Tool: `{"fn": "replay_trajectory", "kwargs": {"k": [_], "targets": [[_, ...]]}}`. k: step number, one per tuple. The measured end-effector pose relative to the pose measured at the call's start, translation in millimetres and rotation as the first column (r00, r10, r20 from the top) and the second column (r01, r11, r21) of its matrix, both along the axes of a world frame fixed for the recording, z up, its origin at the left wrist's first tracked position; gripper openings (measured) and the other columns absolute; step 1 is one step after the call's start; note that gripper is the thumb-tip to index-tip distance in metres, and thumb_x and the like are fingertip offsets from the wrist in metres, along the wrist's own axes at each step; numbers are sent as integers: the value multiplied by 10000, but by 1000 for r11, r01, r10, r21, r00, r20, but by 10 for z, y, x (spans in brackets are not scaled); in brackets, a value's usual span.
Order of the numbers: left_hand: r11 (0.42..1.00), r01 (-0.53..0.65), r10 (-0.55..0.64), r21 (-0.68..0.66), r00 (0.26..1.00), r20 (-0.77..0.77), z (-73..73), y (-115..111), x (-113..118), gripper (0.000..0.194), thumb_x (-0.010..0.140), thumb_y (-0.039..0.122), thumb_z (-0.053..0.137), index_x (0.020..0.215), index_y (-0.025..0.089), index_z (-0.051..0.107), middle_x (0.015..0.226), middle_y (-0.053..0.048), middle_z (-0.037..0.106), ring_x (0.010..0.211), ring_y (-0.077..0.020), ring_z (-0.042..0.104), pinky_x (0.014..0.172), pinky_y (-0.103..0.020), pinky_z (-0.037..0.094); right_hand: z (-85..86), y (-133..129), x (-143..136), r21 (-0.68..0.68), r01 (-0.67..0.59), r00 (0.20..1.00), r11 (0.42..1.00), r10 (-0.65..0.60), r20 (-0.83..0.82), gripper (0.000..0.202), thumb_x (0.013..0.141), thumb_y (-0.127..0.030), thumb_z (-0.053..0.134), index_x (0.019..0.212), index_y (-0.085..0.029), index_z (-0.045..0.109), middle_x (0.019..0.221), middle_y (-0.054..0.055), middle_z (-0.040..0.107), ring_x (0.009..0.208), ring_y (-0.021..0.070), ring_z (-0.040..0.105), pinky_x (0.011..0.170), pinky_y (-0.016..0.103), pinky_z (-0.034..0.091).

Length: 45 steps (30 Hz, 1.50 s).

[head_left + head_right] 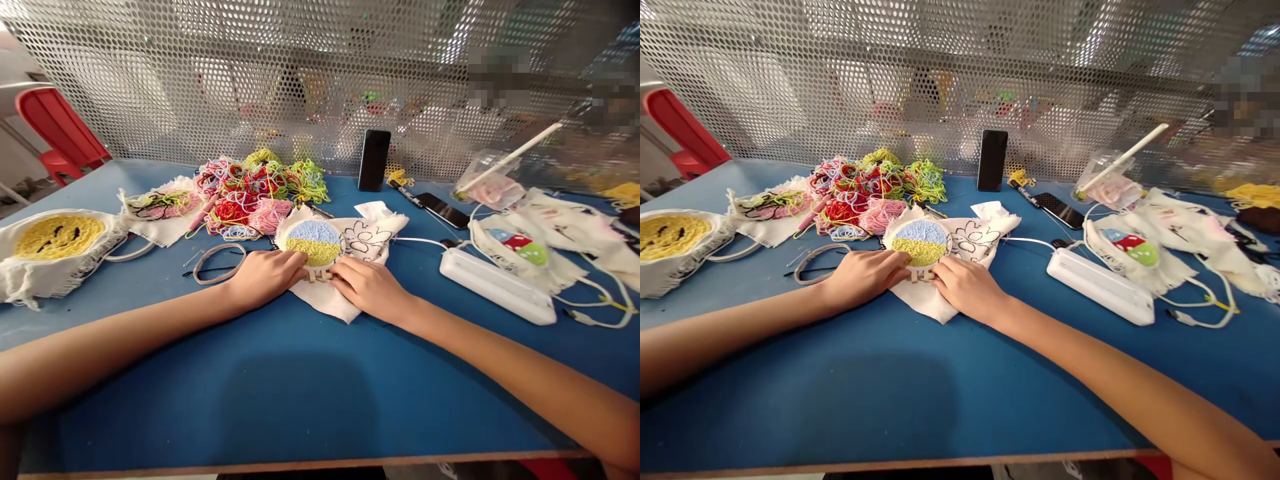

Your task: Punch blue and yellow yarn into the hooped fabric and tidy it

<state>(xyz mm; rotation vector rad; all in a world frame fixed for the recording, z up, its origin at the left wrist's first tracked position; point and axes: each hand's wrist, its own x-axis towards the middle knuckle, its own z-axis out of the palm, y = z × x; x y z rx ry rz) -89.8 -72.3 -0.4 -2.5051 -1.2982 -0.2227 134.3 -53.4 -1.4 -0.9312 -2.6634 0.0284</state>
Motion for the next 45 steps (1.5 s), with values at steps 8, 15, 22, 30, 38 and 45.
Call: {"fn": "replay_trajectory", "kwargs": {"k": [8, 15, 22, 30, 38, 45], "targets": [[967, 178, -124, -180, 953, 278, 12, -326, 48, 348, 880, 215, 348, 1218, 184, 429, 1162, -84, 587, 1016, -184, 573, 834, -309, 478, -100, -27, 6, -23, 18, 989, 1000, -21, -149, 183, 908, -248, 370, 976, -182, 526, 943, 80, 569, 804, 177, 576, 614, 288, 463], [908, 249, -45, -338, 858, 511, 50, -418, 40, 424, 855, 178, 378, 1276, 228, 363, 1161, -52, 582, 912, -124, 595, 812, -261, 492, -152, -57, 75, 113, -10, 991, 994, 26, -135, 222, 923, -264, 329, 1010, -172, 512, 917, 93, 562, 753, 173, 566, 574, 280, 454], [941, 210, -99, -265, 920, 379, 29, -434, 60, 405, 876, 222, 357, 1281, 210, 347, 1017, -52, 618, 838, -133, 598, 699, -250, 484, -155, -53, 91, 182, -22, 994, 983, 41, -100, 226, 917, -241, 317, 955, -161, 525, 832, 85, 522, 676, 159, 533, 506, 258, 426], [993, -101, 99, 57, 994, 47, 39, -153, -82, 431, 909, 375, 305, 1279, 197, 439, 781, -50, 659, 681, -169, 620, 534, -249, 415, -163, -48, 117, 182, -25, 986, 983, 55, -160, 195, 905, -218, 310, 894, -185, 502, 786, 68, 479, 637, 158, 479, 497, 256, 406], [948, 86, -110, 308, 992, 61, -59, -14, -145, 352, 887, 285, 385, 1178, 168, 545, 634, 7, 632, 534, -98, 566, 459, -217, 343, -109, -135, 82, -21, -80, 902, 997, 63, -428, 148, 904, -224, 369, 882, -178, 509, 789, 51, 531, 704, 141, 510, 614, 249, 411], [906, 159, -204, 391, 976, 76, -30, -65, -132, 285, 866, 264, 467, 1089, 139, 593, 553, 33, 581, 477, -78, 509, 449, -206, 318, 59, -372, 34, -813, -144, 736, 565, -488, -469, 387, 889, -450, 391, 650, -164, 496, 505, -50, 329, 442, 59, 308, 428, 212, 249]]}}
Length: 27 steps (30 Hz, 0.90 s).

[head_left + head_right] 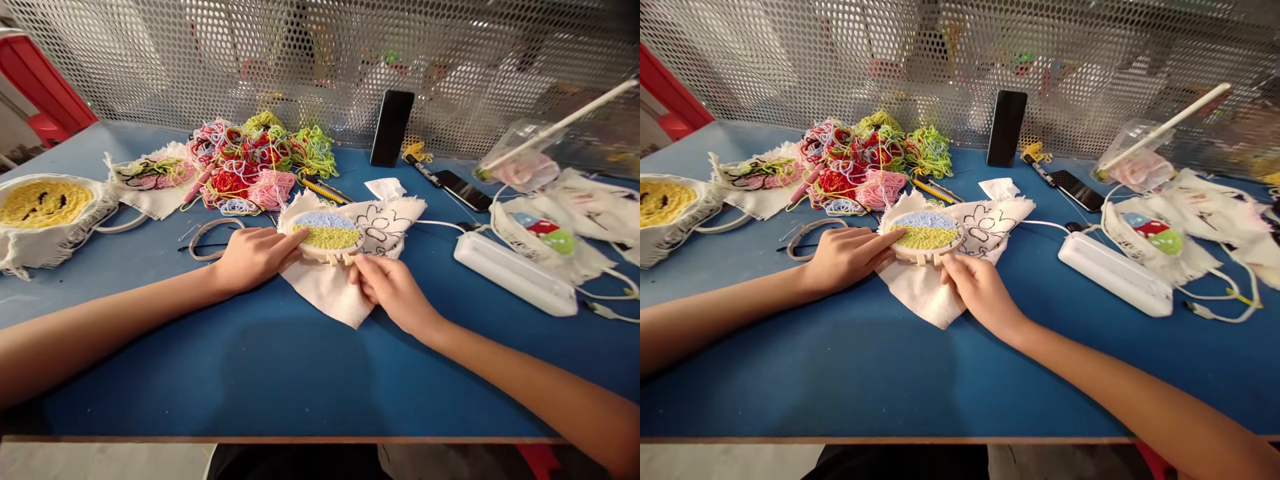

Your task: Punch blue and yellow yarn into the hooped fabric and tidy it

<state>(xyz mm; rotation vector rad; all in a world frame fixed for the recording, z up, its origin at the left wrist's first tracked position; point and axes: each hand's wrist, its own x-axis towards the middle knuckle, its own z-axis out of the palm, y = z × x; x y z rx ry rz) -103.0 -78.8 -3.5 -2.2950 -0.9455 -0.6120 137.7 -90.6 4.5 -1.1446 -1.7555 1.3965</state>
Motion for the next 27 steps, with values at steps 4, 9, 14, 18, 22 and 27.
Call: {"fn": "replay_trajectory", "kwargs": {"k": [4, 9, 14, 18, 22, 27], "targets": [[1000, 20, -20, -2, 1000, -21, 2, -41, 32, 282, 852, 246, 499, 1096, 128, 580, 567, 36, 589, 514, -89, 530, 475, -213, 353, 53, 41, -9, -377, -86, 988, 922, 30, -151, 439, 852, -508, 432, 576, -172, 365, 499, -82, 192, 405, 32, 156, 386, 209, 120], [1000, 7, -8, -6, 999, -37, -11, -56, 52, 282, 853, 276, 509, 1085, 133, 580, 581, 34, 597, 524, -92, 536, 473, -220, 353, 44, 16, -29, -422, -12, 975, 906, -82, -204, 424, 841, -451, 495, 596, -187, 273, 553, -83, 172, 439, 26, 121, 394, 208, 84], [1000, 5, -4, 9, 999, -38, -15, -63, 72, 270, 852, 289, 509, 1059, 137, 593, 555, 33, 583, 504, -89, 531, 448, -219, 328, 42, -13, -20, -397, -23, 973, 917, -70, -219, 355, 858, -399, 496, 627, -171, 353, 552, -80, 194, 450, 30, 140, 392, 192, 121], [1000, 0, -1, -15, 1000, -29, -19, -63, 68, 264, 853, 285, 502, 1057, 142, 592, 570, 33, 594, 522, -90, 543, 470, -218, 355, 90, 43, 21, -448, -66, 980, 891, -26, -198, 270, 851, -393, 509, 717, -164, 461, 568, -73, 261, 450, 34, 151, 386, 196, 117], [1000, 13, -13, -16, 1000, -28, -14, -54, 52, 279, 837, 280, 530, 1070, 138, 586, 566, 39, 588, 519, -95, 539, 468, -225, 357, 87, 103, 56, -451, -51, 997, 891, 16, -82, 452, 856, -547, 385, 636, -161, 471, 518, -73, 232, 411, 36, 128, 376, 212, 96], [1000, 28, -29, -14, 999, -30, -3, -56, 49, 285, 830, 283, 537, 1072, 142, 590, 563, 38, 587, 508, -94, 533, 457, -225, 350, 50, 113, 108, -58, -86, 966, 995, 97, 239, 488, 884, -528, 328, 583, -160, 439, 485, -46, 320, 455, 57, 308, 448, 216, 227]]}}
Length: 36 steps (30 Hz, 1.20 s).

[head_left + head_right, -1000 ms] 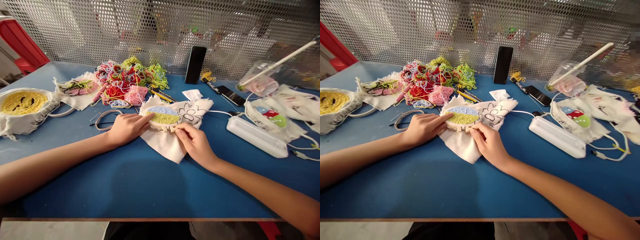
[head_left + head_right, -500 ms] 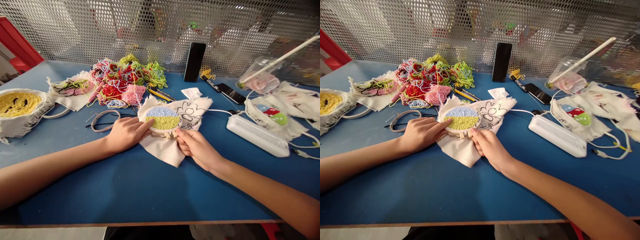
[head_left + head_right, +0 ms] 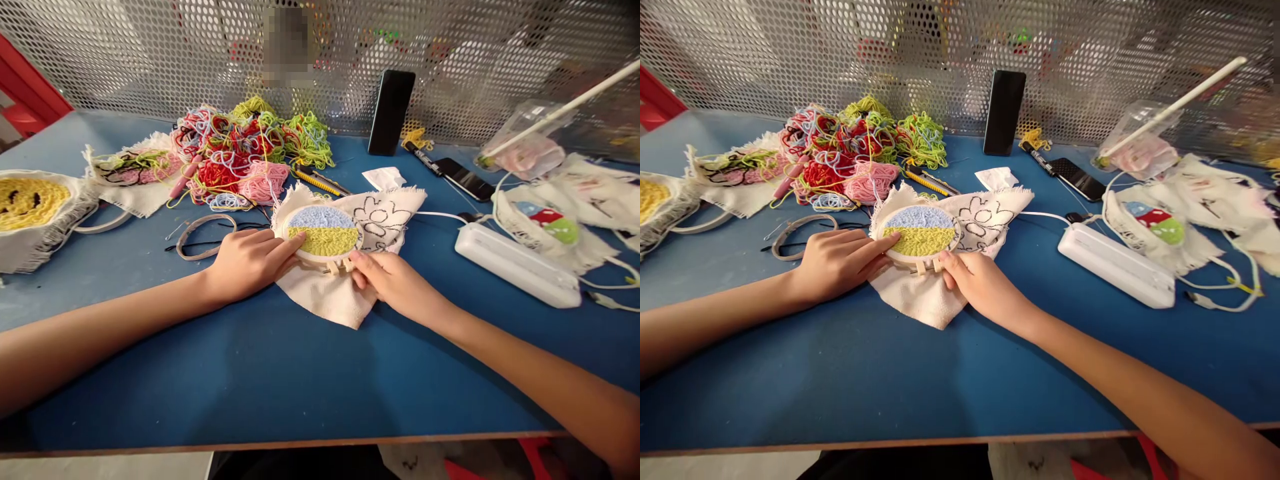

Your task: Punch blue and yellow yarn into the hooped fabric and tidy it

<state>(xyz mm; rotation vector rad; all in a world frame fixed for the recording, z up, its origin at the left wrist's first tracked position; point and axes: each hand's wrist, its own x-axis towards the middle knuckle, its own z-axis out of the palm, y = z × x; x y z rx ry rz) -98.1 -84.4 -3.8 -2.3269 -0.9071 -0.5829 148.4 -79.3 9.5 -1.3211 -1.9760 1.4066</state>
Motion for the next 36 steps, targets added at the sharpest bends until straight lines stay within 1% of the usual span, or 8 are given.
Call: {"fn": "replay_trajectory", "kwargs": {"k": [4, 7, 11, 21, 25, 28, 32, 36], "targets": [[1000, 5, -5, -4, 1000, 2, 2, -7, -1, 283, 832, 285, 531, 1070, 144, 591, 564, 36, 594, 508, -92, 537, 458, -223, 351, 40, 16, 22, 140, -96, 995, 986, 95, 14, 352, 892, -427, 395, 678, -159, 473, 649, -17, 461, 589, 72, 407, 534, 213, 300], [1000, 5, -5, 1, 1000, 5, 6, -11, 1, 280, 823, 284, 547, 1057, 138, 596, 563, 35, 596, 506, -93, 537, 454, -222, 348, 69, 47, 16, -26, -86, 993, 996, 84, -83, 317, 869, -422, 446, 728, -149, 522, 603, -40, 399, 487, 45, 325, 457, 202, 259], [1000, 18, -18, 13, 1000, 9, 15, -11, 7, 272, 820, 282, 549, 1045, 136, 595, 551, 36, 593, 501, -93, 535, 450, -221, 342, 50, 93, -3, -253, 11, 991, 967, -44, -123, 506, 862, -540, 369, 628, -126, 545, 493, -54, 328, 372, 25, 234, 361, 203, 166], [1000, 28, -28, 8, 999, -15, 16, 6, 1, 286, 842, 282, 508, 1092, 152, 554, 561, 21, 608, 501, -92, 545, 444, -217, 324, 31, 83, 46, -340, -60, 982, 939, -6, -189, 331, 844, -454, 487, 726, -144, 480, 484, -93, 266, 408, 21, 207, 376, 176, 141], [1000, 11, -11, 13, 1000, -1, 12, 14, -3, 270, 841, 306, 511, 1061, 160, 564, 548, 21, 595, 499, -90, 543, 452, -214, 332, 101, 92, 63, -390, -5, 971, 921, -89, -224, 229, 819, -376, 562, 803, -174, 453, 545, -91, 284, 429, 23, 181, 377, 178, 126], [999, 28, -28, 20, 999, -24, 16, 16, -1, 281, 842, 311, 517, 1072, 156, 556, 534, 27, 581, 496, -89, 536, 448, -215, 321, 109, 117, 70, -431, -27, 976, 902, -70, -206, 296, 844, -443, 497, 750, -163, 490, 531, -84, 245, 424, 29, 140, 373, 200, 98], [998, 57, -57, 23, 998, -23, 24, 12, 5, 296, 833, 302, 537, 1080, 140, 552, 534, 30, 579, 494, -88, 529, 445, -215, 317, 18, 108, 65, -298, 1, 993, 955, -35, -110, 479, 849, -551, 401, 590, -153, 469, 459, -74, 242, 391, 27, 179, 378, 208, 125], [998, 62, -61, 33, 997, -42, 30, 6, 3, 277, 841, 297, 522, 1073, 150, 557, 540, 26, 585, 500, -90, 535, 444, -211, 315, -25, 72, 63, -188, 15, 997, 982, -29, -75, 457, 846, -534, 416, 580, -163, 420, 475, -66, 269, 402, 29, 207, 387, 203, 140]]}}
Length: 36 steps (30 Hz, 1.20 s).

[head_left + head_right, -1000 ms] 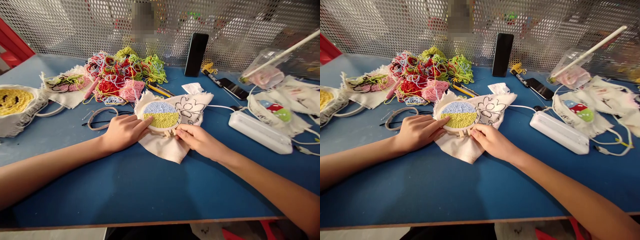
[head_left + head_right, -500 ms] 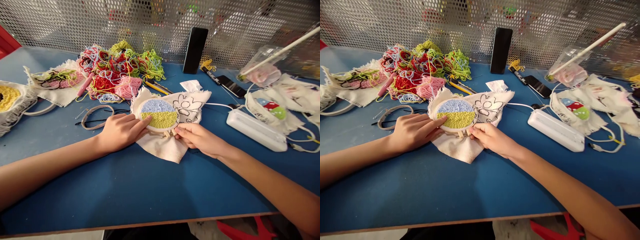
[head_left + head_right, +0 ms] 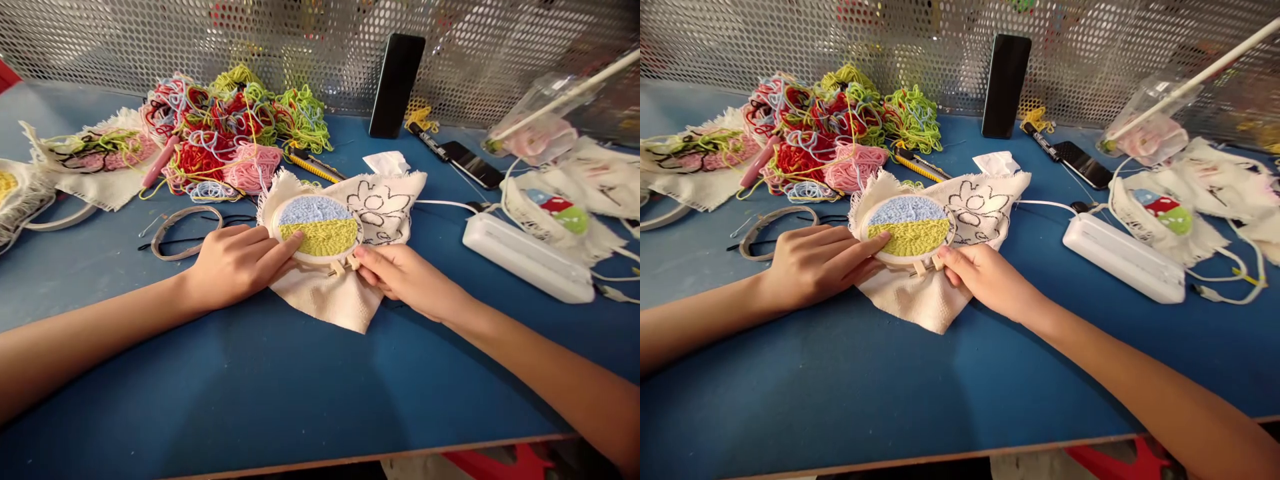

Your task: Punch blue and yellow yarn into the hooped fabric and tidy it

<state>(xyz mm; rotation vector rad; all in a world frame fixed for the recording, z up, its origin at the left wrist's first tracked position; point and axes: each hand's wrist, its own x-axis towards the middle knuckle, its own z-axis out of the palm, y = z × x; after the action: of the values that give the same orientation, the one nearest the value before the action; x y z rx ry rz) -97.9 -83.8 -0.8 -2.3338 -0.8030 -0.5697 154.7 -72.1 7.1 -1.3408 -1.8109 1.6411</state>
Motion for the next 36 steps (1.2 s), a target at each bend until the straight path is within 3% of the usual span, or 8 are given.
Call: {"fn": "replay_trajectory", "kwargs": {"k": [5, 8, 10, 13, 17, 24, 32, 36], "targets": [[1000, 2, -2, 15, 1000, -21, -15, -6, -16, 312, 831, 308, 532, 1092, 138, 553, 575, 10, 606, 513, -103, 536, 456, -219, 346, 100, 9, -3, -111, -44, 996, 993, 35, -80, 295, 834, -432, 504, 700, -170, 480, 538, -71, 280, 411, 27, 162, 368, 197, 109], [999, -34, 34, -9, 998, -55, -17, -12, -15, 305, 848, 322, 492, 1098, 160, 560, 557, 5, 600, 504, -106, 532, 454, -219, 337, 106, 33, -22, -186, 29, 995, 982, -46, -89, 426, 843, -534, 421, 679, -152, 514, 533, -57, 316, 386, 19, 160, 347, 201, 86], [999, -50, 49, -14, 997, -66, -14, -15, -10, 299, 852, 329, 480, 1087, 167, 571, 555, -2, 603, 503, -107, 531, 453, -218, 328, 85, 45, -31, -149, 57, 996, 987, -66, -57, 502, 832, -585, 392, 605, -148, 488, 488, -61, 297, 368, 14, 166, 337, 198, 92], [1000, -27, 27, 17, 999, -41, -13, -18, -2, 293, 844, 322, 496, 1075, 161, 576, 575, -6, 616, 505, -106, 528, 450, -217, 323, 75, 42, -28, -104, 18, 1000, 994, -20, -18, 444, 840, -510, 458, 577, -152, 452, 446, -77, 256, 366, 11, 180, 340, 179, 114], [1000, -20, 21, 23, 999, -32, -22, -13, 2, 278, 846, 325, 496, 1061, 169, 577, 585, -2, 620, 515, -104, 538, 450, -213, 314, 126, 14, -18, -201, -4, 998, 980, -9, -62, 253, 861, -359, 504, 706, -162, 468, 473, -88, 254, 393, 16, 157, 352, 164, 121], [1000, -3, 3, 10, 999, -33, -11, -7, -6, 267, 844, 298, 509, 1065, 162, 572, 570, 16, 611, 504, -95, 534, 464, -214, 338, 101, 61, 9, -186, 22, 999, 982, -30, -42, 462, 805, -607, 415, 638, -176, 427, 513, -70, 260, 368, 17, 151, 309, 184, 85], [999, 19, -20, -30, 999, -27, -18, 8, -38, 298, 837, 253, 520, 1110, 140, 552, 606, 4, 630, 524, -105, 544, 478, -218, 345, 146, 104, 57, -266, -134, 991, 954, 127, -43, 188, 808, -336, 575, 883, -178, 503, 572, -54, 396, 413, 21, 221, 347, 168, 111], [999, 32, -33, -43, 999, -22, -30, 16, -48, 315, 830, 249, 530, 1125, 139, 550, 619, -6, 631, 538, -109, 545, 487, -221, 343, 134, 109, 41, -253, -89, 996, 963, 78, -50, 307, 841, -477, 472, 811, -173, 506, 553, -42, 402, 388, 20, 163, 335, 189, 98]]}}
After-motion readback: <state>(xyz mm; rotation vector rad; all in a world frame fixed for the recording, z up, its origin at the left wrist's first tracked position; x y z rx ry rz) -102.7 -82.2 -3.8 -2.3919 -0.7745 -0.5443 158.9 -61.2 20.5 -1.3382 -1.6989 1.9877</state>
